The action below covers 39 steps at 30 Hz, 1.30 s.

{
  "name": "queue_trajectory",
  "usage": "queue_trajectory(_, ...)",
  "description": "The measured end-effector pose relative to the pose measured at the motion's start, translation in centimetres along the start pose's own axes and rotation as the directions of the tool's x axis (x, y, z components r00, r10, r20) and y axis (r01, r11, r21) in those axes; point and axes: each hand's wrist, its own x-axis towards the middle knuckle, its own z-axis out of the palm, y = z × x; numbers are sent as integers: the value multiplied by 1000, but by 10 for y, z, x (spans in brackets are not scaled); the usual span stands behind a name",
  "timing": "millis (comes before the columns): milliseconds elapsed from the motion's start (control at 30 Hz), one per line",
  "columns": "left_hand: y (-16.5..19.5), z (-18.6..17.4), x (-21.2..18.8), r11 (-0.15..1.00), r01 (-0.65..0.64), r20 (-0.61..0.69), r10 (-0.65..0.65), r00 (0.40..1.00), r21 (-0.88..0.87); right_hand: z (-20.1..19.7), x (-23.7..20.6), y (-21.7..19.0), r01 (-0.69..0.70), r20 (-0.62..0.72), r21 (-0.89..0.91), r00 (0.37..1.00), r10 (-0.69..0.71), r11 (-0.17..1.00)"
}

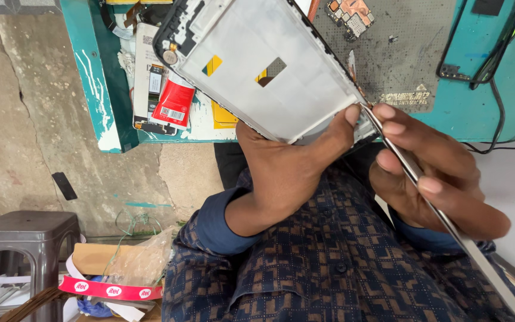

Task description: The person works on a disassembled white phone chassis at a repair bench. They use a metal tool to pry and adjust internal components, then apply adhesive from a tube along the chassis edge. The person continues to manipulate the chassis and apply adhesive in several steps.

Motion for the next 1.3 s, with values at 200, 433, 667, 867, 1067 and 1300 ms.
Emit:
queue_trajectory(200,1,1,0,1000,4,3,-3,1000,-13,6,-8,9,8,-153,-103,988,-23,995)
queue_trajectory(433,1,0,-1,999,-34,20,33,999,38,4,-12,8,-13,-148,-162,989,-11,987)
queue_trajectory(667,-1,1,-2,1000,17,-5,-17,1000,-1,-5,-1,-1,-61,4,-65,998,62,996)
queue_trajectory(867,0,3,-2,997,-73,-7,73,997,31,5,2,5,6,-128,-128,992,-23,992)
queue_trajectory(1067,-1,1,-1,998,-47,3,47,999,39,-2,2,4,11,-2,-111,1000,-11,994)
queue_trajectory(1300,-1,1,-2,996,-85,9,85,996,9,0,-11,-2,-44,-55,-12,998,43,999)
